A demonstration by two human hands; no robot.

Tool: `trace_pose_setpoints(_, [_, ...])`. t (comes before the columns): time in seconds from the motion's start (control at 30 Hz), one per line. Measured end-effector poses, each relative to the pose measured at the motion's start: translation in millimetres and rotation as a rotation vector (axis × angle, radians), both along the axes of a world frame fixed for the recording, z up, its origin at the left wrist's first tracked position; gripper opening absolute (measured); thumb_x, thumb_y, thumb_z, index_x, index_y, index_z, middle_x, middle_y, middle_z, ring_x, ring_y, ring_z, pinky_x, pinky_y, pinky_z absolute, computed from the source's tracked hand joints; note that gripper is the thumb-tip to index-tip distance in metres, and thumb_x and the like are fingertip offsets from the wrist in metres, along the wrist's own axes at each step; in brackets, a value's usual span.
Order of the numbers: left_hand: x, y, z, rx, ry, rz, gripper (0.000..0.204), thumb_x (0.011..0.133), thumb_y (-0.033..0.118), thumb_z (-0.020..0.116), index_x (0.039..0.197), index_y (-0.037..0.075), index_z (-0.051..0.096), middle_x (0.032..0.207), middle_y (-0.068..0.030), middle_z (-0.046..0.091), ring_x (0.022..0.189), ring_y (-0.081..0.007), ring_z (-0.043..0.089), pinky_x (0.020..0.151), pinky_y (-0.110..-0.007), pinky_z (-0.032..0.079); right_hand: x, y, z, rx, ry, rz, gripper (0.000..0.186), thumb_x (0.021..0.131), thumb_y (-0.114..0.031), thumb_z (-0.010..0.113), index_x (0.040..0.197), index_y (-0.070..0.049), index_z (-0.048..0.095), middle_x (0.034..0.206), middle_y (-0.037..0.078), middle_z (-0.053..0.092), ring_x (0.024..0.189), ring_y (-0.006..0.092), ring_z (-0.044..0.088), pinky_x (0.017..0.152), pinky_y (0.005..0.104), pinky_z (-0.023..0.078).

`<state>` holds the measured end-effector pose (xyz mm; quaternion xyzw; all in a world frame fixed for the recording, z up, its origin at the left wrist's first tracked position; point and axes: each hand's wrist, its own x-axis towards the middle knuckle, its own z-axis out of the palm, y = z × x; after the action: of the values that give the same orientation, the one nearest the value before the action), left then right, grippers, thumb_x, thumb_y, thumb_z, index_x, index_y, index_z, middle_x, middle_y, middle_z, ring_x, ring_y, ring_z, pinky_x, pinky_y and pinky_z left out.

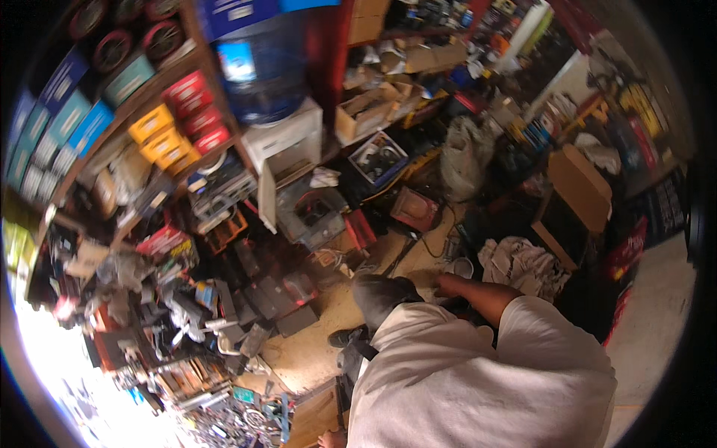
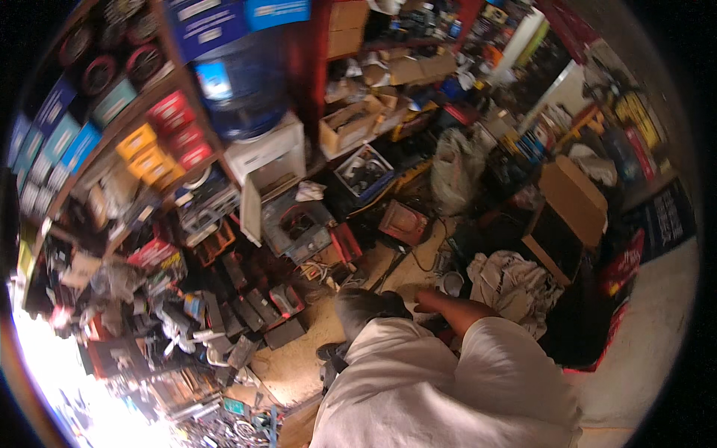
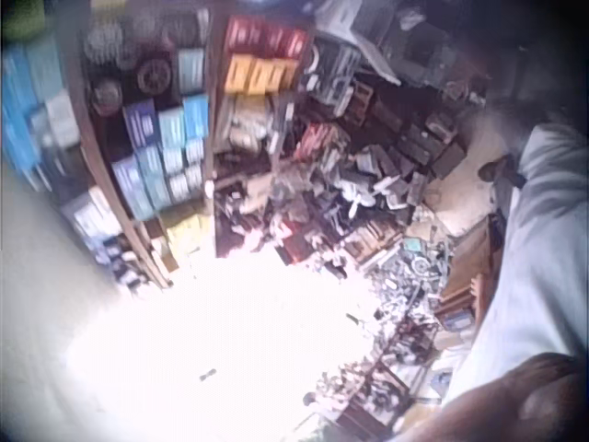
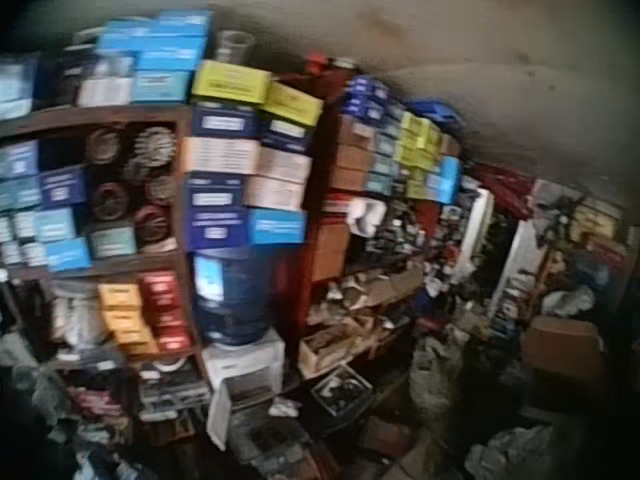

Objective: The person removes the seat of an electric scooter using a power drill, then inspects and manipulates internal wiring and components. They retrieve a cable from the workshop and connect it to the scooter's internal system, then use a screwdriver on the handlebar area.

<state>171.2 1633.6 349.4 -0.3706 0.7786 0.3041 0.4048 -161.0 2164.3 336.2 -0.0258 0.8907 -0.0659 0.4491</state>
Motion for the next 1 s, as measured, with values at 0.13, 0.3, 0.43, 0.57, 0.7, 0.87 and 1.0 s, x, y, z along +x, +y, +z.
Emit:
trace_pose_setpoints(0.13, [-62,26,4,0.033,0.038,-0.112,0.049,0.080,0.040,0.062,0.108,0.000,0.064,0.114,-0.0245,0.058,0.116,-0.0353,0.047,0.097,-0.043,0.037,-1,24,4,-0.121,0.076,-0.192,0.035,0.076,-0.028,0.061,0.105,-0.008,0.065,0.099,0.017,0.065,0.093,0.0335,0.061,0.079,0.0433,0.048])
trace_pose_setpoints(0.3, [-145,80,15,0.052,0.019,-0.212,0.047,0.080,0.038,0.061,0.108,0.001,0.064,0.113,-0.0235,0.058,0.114,-0.0344,0.048,0.095,-0.042,0.038,20,108,-34,-0.205,0.053,-0.356,0.033,0.075,-0.024,0.059,0.103,-0.007,0.065,0.096,0.017,0.064,0.089,0.0357,0.061,0.078,0.0443,0.049])
trace_pose_setpoints(0.43, [-215,147,24,0.048,-0.028,-0.288,0.047,0.080,0.038,0.061,0.109,0.001,0.064,0.112,-0.0227,0.059,0.112,-0.0336,0.049,0.093,-0.041,0.039,62,200,-115,-0.407,0.217,-0.212,0.029,0.075,-0.025,0.058,0.096,-0.005,0.064,0.091,0.018,0.064,0.086,0.0373,0.061,0.076,0.0455,0.049])
trace_pose_setpoints(0.57, [-263,217,47,-0.005,-0.094,-0.260,0.046,0.080,0.037,0.061,0.109,0.001,0.063,0.111,-0.0219,0.059,0.111,-0.0328,0.049,0.092,-0.041,0.039,39,226,-93,-0.287,0.115,-0.628,0.024,0.078,-0.023,0.055,0.091,-0.005,0.064,0.088,0.017,0.063,0.085,0.0350,0.061,0.075,0.0448,0.050])
trace_pose_setpoints(0.7, [-305,278,54,-0.035,-0.143,-0.252,0.045,0.080,0.036,0.061,0.109,0.002,0.063,0.110,-0.0211,0.059,0.109,-0.0320,0.050,0.090,-0.040,0.039,55,255,-96,-0.329,0.271,-0.481,0.021,0.079,-0.018,0.056,0.095,-0.008,0.065,0.083,0.014,0.063,0.083,0.0317,0.062,0.074,0.0409,0.052])
trace_pose_setpoints(0.87, [-336,323,47,-0.064,-0.180,-0.245,0.044,0.081,0.035,0.060,0.109,0.002,0.063,0.109,-0.0201,0.059,0.107,-0.0310,0.050,0.088,-0.040,0.040,141,241,-183,-0.453,0.312,-0.457,0.023,0.073,-0.029,0.065,0.085,-0.009,0.065,0.087,0.009,0.060,0.084,0.0305,0.059,0.075,0.0415,0.049])
trace_pose_setpoints(1.0, [-362,360,16,-0.066,-0.219,-0.218,0.043,0.081,0.034,0.060,0.109,0.002,0.063,0.108,-0.0193,0.060,0.105,-0.0302,0.051,0.087,-0.039,0.041,131,236,-191,-0.415,0.072,-0.802,0.024,0.076,-0.025,0.066,0.091,-0.006,0.065,0.087,0.011,0.061,0.083,0.0312,0.059,0.074,0.0412,0.049])
